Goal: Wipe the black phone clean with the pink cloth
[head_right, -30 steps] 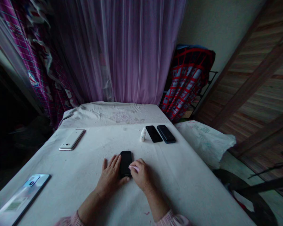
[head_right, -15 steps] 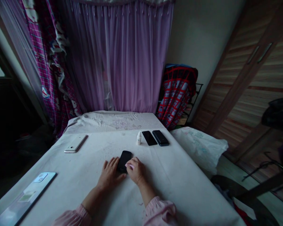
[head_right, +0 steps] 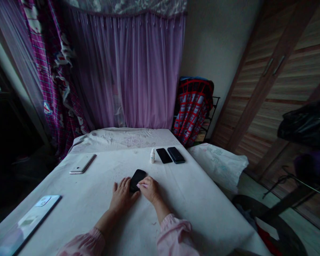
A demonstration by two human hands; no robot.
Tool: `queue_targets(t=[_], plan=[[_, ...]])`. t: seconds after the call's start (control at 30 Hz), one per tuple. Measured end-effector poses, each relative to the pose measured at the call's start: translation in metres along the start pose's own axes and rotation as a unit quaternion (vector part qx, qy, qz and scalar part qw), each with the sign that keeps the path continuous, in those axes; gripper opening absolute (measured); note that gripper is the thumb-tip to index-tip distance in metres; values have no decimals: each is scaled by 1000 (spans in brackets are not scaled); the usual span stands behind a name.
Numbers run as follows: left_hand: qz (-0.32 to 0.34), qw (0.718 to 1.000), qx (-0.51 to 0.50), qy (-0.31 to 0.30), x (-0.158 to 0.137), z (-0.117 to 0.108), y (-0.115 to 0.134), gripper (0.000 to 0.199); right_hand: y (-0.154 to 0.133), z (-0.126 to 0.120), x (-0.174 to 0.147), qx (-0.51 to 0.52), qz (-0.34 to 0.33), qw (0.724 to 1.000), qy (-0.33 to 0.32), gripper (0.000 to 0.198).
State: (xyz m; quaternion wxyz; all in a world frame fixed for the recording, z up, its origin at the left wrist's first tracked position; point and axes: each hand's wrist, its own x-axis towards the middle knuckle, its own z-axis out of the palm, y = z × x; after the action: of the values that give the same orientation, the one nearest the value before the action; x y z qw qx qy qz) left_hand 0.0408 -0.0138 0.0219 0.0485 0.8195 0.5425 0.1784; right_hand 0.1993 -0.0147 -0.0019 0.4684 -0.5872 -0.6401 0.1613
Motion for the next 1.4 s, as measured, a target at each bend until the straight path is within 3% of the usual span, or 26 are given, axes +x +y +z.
queue_targets(t=[0.4, 0.77, 1.4], plan=[[48, 998, -28, -10, -13, -1, -16, 57, -18, -3, -24, -65, -32, 997, -12, 10], [-7, 999, -12, 35, -23, -8, -13, 49, -23, 1, -24, -70, -5, 998, -1, 11], [58, 998, -28, -25, 0, -4, -41, 53, -25, 1, -24, -138, 26, 989, 50, 16]])
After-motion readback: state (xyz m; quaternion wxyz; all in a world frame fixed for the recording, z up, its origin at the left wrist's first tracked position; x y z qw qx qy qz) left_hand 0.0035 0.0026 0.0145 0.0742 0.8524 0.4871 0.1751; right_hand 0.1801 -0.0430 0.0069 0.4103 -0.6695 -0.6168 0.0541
